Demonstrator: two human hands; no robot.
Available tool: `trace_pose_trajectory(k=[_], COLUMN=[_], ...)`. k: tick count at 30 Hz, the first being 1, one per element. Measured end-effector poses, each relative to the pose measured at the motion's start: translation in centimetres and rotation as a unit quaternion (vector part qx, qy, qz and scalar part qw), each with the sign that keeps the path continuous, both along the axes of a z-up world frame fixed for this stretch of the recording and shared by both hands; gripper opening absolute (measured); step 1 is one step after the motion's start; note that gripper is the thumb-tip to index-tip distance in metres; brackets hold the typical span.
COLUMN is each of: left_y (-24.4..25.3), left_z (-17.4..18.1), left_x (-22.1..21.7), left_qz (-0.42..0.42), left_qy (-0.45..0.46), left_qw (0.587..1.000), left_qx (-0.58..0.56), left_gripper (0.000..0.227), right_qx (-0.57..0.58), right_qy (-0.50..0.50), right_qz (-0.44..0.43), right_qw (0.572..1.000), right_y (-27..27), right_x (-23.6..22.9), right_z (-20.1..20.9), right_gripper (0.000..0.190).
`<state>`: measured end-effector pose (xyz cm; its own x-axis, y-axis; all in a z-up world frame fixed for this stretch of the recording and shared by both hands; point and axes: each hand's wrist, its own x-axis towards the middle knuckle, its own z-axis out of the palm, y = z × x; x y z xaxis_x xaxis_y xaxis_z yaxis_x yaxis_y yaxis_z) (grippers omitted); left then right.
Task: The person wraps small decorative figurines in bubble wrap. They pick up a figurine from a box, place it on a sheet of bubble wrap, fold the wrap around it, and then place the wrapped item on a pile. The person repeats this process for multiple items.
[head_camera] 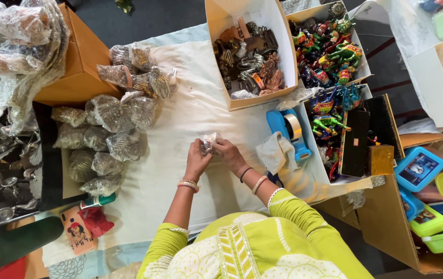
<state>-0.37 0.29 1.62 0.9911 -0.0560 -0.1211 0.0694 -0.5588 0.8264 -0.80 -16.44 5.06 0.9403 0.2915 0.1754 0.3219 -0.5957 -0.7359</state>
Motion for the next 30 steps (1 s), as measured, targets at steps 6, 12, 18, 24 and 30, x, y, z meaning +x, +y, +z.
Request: trace_pose_trajectory(k=[6, 12, 18, 24, 30], left_y=[-0.2, 0.1, -0.4, -0.9, -1.3], left_z=[3.9, 1.9, 2.7, 2.8, 2.2], left_x=[0.0, -0.2, -0.3, -0.2, -0.5], left_qz=[-0.046, -0.05, -0.024, -0.004, -0.002], left_qy=[-0.075, -0.085, -0.055, -0.023, -0.03], left_qw=[0.996, 0.993, 0.992, 0.989, 0.987], left_qx=[0.009, 0.072, 0.113, 0.147, 0.159], left_gripper=[0.06, 0.05, 0.04, 0.045, 0.045], right_qx=[0.041, 0.091, 0.076, 0.032, -0.059], right_qy=[0.069, 0.085, 0.05, 0.088, -0.059], right_qz=[-0.008, -0.005, -0.008, -0.143, -0.276], right_qw=[0.997, 0.992, 0.996, 0.985, 0.958], right_y=[0.5, 0.3, -2.6, -9.1, -15.3], right_x=[0.7, 0.6, -0.1, -3.8, -8.1], right_z=[1.2, 1.4, 1.3, 3.5, 6.0], right_gripper=[0.018, 0.017, 0.027, 0.021, 0.021])
